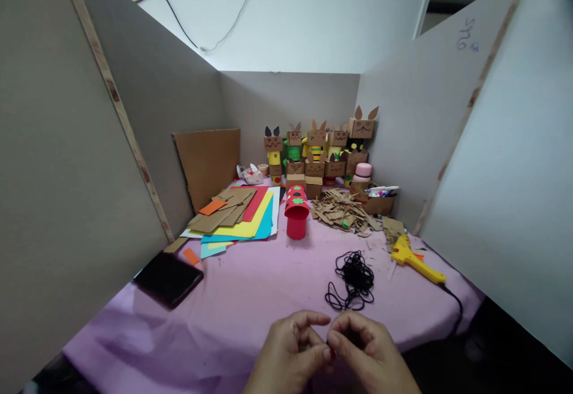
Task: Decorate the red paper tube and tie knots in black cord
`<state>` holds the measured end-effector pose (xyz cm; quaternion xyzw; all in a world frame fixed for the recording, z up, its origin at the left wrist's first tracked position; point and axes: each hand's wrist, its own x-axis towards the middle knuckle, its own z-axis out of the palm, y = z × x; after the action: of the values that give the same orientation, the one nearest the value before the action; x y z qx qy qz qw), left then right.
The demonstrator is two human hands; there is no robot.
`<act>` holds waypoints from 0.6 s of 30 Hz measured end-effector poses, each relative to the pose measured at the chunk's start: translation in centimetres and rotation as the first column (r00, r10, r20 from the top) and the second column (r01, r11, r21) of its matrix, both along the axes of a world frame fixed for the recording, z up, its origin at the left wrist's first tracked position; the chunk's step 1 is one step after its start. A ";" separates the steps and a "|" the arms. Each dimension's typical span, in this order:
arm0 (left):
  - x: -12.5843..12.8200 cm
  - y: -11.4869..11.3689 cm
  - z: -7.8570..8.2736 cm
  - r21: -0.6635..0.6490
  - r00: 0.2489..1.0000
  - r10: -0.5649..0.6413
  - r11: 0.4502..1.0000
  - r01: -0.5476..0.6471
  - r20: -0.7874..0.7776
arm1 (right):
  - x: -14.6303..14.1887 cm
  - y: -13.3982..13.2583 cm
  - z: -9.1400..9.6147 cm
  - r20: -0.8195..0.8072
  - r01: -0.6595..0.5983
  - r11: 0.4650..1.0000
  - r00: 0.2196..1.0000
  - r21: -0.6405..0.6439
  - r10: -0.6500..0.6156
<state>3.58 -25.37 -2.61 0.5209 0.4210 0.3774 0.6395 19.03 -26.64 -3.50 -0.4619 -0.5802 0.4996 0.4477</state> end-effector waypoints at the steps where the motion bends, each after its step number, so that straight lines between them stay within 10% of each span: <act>1: 0.0 -0.1 0.1 0.027 0.999 -0.001 1.000 0.003 -0.046 | 0.0 0.0 0.1 0.040 0.009 0.999 0.999 0.036 -0.010; 5: -0.2 -0.2 0.3 0.081 0.988 0.011 0.997 0.001 -0.155 | -0.2 -0.1 0.2 0.127 0.053 0.993 0.990 0.105 -0.066; 18: 0.0 0.7 -1.6 -0.015 0.979 0.118 0.993 -0.117 0.165 | -0.6 -0.3 0.2 -0.076 0.134 0.991 0.988 -0.025 -0.135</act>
<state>3.57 -24.71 -4.18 0.4601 0.3975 0.4555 0.6503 18.44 -26.95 -3.31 -0.4847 -0.5251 0.4915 0.4979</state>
